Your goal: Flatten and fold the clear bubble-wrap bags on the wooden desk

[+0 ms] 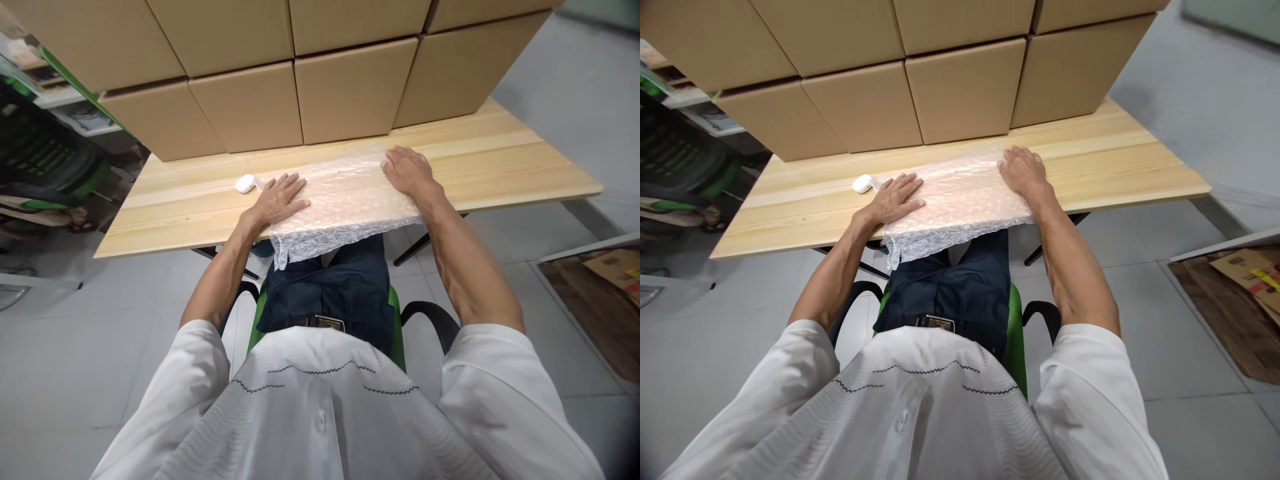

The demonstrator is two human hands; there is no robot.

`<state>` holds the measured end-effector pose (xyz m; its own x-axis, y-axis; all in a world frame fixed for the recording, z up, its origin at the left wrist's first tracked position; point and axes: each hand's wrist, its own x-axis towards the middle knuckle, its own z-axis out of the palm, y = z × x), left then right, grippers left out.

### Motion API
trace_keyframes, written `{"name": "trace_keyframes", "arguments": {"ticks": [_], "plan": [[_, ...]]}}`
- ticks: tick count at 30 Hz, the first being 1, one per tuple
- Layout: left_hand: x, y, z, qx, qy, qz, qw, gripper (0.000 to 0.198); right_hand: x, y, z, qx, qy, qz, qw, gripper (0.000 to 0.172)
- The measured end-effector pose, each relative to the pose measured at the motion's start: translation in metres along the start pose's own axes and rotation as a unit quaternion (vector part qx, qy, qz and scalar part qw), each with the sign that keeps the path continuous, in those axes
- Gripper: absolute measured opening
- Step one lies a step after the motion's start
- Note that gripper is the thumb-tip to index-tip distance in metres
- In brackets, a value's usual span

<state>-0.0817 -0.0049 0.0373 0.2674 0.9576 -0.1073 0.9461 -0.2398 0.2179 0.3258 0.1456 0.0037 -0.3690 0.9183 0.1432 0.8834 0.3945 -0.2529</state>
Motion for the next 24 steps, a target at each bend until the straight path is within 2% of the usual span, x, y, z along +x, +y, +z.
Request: {"name": "trace_keyframes", "arguments": {"ticks": [10, 24], "plan": [[0.0006, -0.0019, 0.0010, 0.001, 0.000, 0.004, 1.000, 0.117, 0.0011, -0.0019, 0.0044, -0.006, 0.015, 0.017, 1.000, 0.081], [-0.0005, -0.0008, -0.0012, -0.002, -0.007, -0.001, 1.000, 0.115, 0.0033, 0.0022, 0.0090, -0.001, 0.013, 0.014, 1.000, 0.081]]}}
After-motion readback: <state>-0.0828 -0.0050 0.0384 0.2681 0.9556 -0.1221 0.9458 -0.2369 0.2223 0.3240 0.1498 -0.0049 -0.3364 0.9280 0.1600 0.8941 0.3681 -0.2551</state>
